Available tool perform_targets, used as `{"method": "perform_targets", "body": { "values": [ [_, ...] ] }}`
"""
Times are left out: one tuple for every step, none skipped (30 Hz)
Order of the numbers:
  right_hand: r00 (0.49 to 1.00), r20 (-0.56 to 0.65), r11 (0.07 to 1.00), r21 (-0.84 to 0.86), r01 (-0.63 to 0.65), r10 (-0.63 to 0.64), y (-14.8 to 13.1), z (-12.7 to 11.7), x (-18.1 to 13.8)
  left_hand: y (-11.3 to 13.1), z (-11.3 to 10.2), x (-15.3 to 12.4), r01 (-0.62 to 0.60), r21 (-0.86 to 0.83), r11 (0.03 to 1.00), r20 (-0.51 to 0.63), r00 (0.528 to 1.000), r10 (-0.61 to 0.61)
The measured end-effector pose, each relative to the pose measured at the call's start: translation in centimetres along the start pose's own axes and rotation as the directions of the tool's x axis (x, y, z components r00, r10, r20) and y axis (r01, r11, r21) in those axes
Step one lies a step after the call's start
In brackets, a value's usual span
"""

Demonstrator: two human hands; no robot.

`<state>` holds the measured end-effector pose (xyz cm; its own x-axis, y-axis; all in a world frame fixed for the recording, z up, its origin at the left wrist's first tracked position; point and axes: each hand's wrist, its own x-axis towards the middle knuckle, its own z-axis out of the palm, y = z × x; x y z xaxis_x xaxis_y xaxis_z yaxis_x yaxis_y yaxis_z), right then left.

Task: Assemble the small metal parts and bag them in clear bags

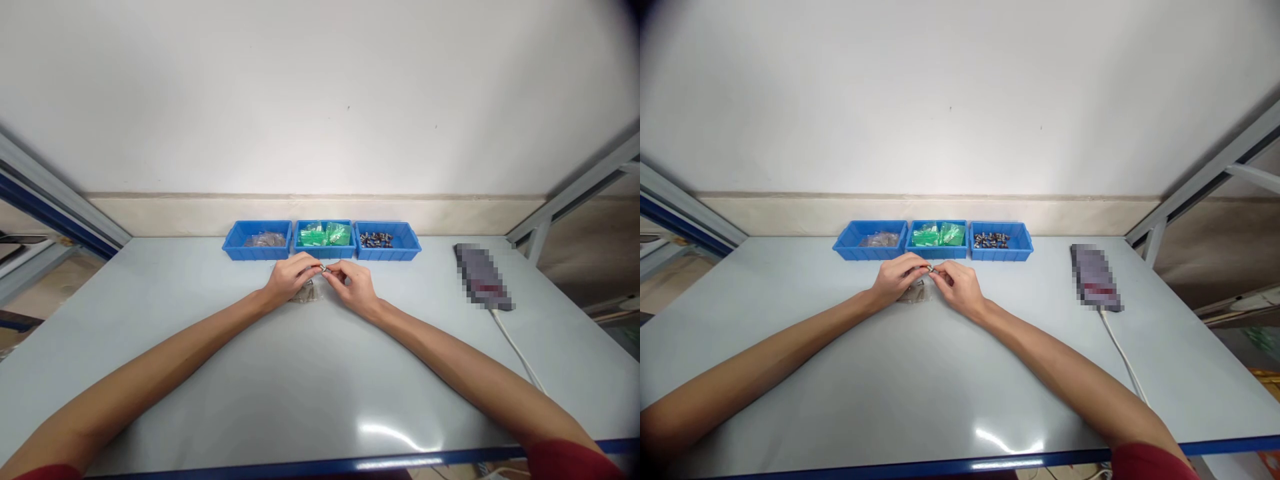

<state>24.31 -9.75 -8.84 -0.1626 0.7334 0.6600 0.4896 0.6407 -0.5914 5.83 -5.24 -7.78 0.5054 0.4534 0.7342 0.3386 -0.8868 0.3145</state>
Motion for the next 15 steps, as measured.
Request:
{"method": "perform_targets", "body": {
  "values": [
    [1.0, 0.0, 1.0, 0.0, -0.003, 0.003, 0.0, 0.0, 0.01, 0.02, -0.01, 0.01, 0.001, -0.003, 1.0, -0.001, 1.0, -0.001],
    [1.0, 0.001, 1.0, 0.0, -0.006, 0.006, 0.01, -0.01, 0.03, 0.04, -0.02, 0.02, 0.005, -0.007, 1.0, -0.001, 1.0, -0.005],
    [1.0, 0.003, 1.0, -0.001, -0.008, 0.008, 0.01, -0.01, 0.05, 0.08, -0.04, 0.03, 0.01, -0.01, 1.0, -0.001, 1.0, -0.01],
    [1.0, 0.005, 1.0, 0.0, -0.01, 0.01, 0.01, -0.02, 0.06, 0.12, -0.07, 0.05, 0.018, -0.013, 1.0, 0.001, 1.0, -0.018],
    [1.0, 0.006, 1.0, 0.002, -0.012, 0.012, 0.01, -0.03, 0.08, 0.17, -0.1, 0.07, 0.026, -0.016, 1.0, 0.003, 1.0, -0.026],
    [1.0, 0.006, 1.0, 0.003, -0.013, 0.013, 0.01, -0.04, 0.09, 0.23, -0.14, 0.09, 0.032, -0.019, 0.999, 0.006, 0.999, -0.032],
    [1.0, 0.005, 1.0, 0.005, -0.013, 0.013, 0.0, -0.05, 0.09, 0.28, -0.18, 0.12, 0.036, -0.021, 0.999, 0.007, 0.999, -0.036],
    [1.0, 0.003, 1.0, 0.007, -0.011, 0.011, -0.01, -0.06, 0.1, 0.33, -0.21, 0.14, 0.039, -0.022, 0.999, 0.009, 0.999, -0.039],
    [1.0, 0.001, 1.0, 0.01, -0.008, 0.008, -0.03, -0.06, 0.1, 0.36, -0.24, 0.15, 0.041, -0.021, 0.999, 0.013, 0.999, -0.041],
    [1.0, -0.002, 1.0, 0.014, -0.004, 0.004, -0.04, -0.05, 0.11, 0.38, -0.26, 0.15, 0.041, -0.018, 0.999, 0.018, 0.999, -0.041],
    [1.0, -0.004, 1.0, 0.018, -0.001, 0.001, -0.06, -0.04, 0.12, 0.38, -0.26, 0.13, 0.04, -0.014, 0.999, 0.022, 0.999, -0.04],
    [1.0, -0.005, 1.0, 0.021, -0.001, 0.001, -0.07, -0.02, 0.12, 0.36, -0.26, 0.1, 0.037, -0.01, 0.999, 0.025, 0.999, -0.037],
    [1.0, -0.005, 1.0, 0.024, -0.002, 0.003, -0.08, 0.0, 0.13, 0.31, -0.24, 0.05, 0.03, -0.006, 1.0, 0.024, 0.999, -0.03],
    [1.0, -0.006, 1.0, 0.026, -0.004, 0.005, -0.09, 0.03, 0.13, 0.25, -0.22, 0.0, 0.02, -0.003, 1.0, 0.02, 1.0, -0.02],
    [1.0, -0.006, 1.0, 0.027, -0.008, 0.008, -0.09, 0.06, 0.13, 0.18, -0.19, -0.05, 0.009, 0.0, 1.0, 0.016, 1.0, -0.009]
  ]
}}
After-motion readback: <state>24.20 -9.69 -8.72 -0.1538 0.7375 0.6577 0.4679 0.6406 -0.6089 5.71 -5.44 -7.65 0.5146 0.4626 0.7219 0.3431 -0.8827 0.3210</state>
